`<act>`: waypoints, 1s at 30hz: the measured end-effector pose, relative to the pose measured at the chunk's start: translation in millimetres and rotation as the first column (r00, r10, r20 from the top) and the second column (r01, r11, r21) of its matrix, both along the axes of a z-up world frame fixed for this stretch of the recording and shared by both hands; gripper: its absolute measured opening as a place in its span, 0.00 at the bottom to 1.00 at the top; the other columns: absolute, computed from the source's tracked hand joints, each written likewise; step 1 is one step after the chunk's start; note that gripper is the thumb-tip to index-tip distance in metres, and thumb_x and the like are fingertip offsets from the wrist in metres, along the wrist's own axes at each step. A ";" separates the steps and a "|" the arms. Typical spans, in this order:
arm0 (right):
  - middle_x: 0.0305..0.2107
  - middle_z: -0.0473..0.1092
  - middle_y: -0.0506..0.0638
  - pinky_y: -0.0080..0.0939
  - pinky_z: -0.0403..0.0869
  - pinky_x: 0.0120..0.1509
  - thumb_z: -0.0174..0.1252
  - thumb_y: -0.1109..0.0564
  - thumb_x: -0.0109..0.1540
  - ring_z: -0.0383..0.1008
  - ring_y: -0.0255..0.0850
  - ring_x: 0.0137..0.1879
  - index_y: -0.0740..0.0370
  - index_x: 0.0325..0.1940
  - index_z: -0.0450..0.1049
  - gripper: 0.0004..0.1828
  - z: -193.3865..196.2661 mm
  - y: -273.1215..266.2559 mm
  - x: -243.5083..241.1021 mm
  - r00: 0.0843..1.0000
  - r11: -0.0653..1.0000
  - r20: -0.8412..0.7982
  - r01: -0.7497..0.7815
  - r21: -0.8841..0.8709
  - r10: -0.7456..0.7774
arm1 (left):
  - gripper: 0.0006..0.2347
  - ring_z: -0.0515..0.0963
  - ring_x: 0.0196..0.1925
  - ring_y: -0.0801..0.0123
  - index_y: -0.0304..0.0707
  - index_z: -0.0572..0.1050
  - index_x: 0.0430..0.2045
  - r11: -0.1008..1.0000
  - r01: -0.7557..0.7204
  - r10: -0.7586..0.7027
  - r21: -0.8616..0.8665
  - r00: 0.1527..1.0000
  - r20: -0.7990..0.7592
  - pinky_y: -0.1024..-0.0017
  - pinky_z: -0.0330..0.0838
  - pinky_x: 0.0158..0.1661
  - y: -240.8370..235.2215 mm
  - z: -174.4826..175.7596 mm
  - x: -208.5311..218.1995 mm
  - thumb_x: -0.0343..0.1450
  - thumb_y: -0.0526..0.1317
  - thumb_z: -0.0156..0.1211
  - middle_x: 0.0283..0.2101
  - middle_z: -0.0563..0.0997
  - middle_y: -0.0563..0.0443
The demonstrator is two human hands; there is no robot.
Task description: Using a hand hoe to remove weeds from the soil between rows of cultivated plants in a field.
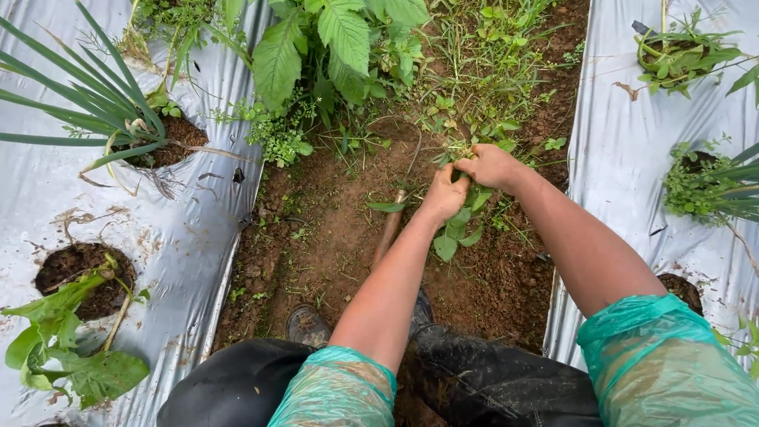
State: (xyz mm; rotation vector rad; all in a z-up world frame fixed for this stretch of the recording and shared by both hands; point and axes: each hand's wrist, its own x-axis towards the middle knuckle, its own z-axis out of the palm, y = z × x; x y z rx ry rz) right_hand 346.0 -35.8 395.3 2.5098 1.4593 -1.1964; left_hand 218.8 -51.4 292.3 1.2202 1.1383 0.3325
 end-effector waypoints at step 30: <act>0.52 0.72 0.70 0.65 0.68 0.63 0.44 0.45 0.67 0.70 0.65 0.63 0.63 0.68 0.68 0.29 229.0 -56.2 -138.9 0.948 0.900 0.141 -0.315 0.302 0.285 | 0.22 0.70 0.69 0.46 0.46 0.68 0.64 0.924 0.132 0.049 0.358 0.889 -0.455 0.40 0.61 0.65 14.4 204.0 -176.9 0.74 0.48 0.56 0.63 0.72 0.38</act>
